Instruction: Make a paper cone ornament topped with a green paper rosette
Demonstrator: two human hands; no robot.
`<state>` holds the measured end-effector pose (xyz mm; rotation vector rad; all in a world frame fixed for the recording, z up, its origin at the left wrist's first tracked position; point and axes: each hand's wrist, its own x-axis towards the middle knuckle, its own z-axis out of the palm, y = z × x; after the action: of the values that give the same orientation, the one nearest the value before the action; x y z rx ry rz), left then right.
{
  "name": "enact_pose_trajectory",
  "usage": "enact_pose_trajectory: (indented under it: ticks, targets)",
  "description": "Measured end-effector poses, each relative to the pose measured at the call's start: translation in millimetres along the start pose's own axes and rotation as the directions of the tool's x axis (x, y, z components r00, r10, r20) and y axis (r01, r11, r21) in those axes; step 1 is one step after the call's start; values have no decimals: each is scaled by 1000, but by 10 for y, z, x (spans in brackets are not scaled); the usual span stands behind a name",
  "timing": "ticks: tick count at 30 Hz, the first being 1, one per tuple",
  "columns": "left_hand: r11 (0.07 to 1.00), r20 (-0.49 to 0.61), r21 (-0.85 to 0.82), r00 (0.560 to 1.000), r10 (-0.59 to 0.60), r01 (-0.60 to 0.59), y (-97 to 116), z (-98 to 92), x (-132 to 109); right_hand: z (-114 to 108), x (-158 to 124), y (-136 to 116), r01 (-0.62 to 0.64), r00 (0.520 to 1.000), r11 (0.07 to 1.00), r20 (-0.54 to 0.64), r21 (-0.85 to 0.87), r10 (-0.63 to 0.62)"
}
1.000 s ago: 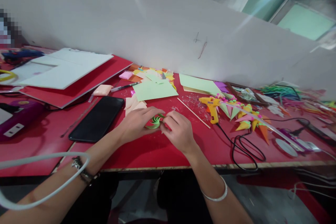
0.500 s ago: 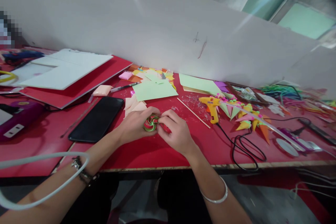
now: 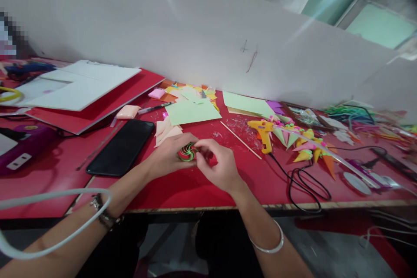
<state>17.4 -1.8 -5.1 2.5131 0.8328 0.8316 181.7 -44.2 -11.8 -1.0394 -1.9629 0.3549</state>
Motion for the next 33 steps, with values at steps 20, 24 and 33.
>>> enact_pose_trajectory:
  ticks: [20,24,33]
  targets:
    - [998,-49,-61,998,-33,30,-2,5,15,-37,36,4,123,986,992,-115,6,-121]
    - [996,-101,-93,995,-24,14,-21,15,0,-46,47,-2,119,985,993,-125,19,-116]
    - [997,-178,-52,981,-73,64,-61,13,21,-32,54,1,-50,972,993,-221,106,73]
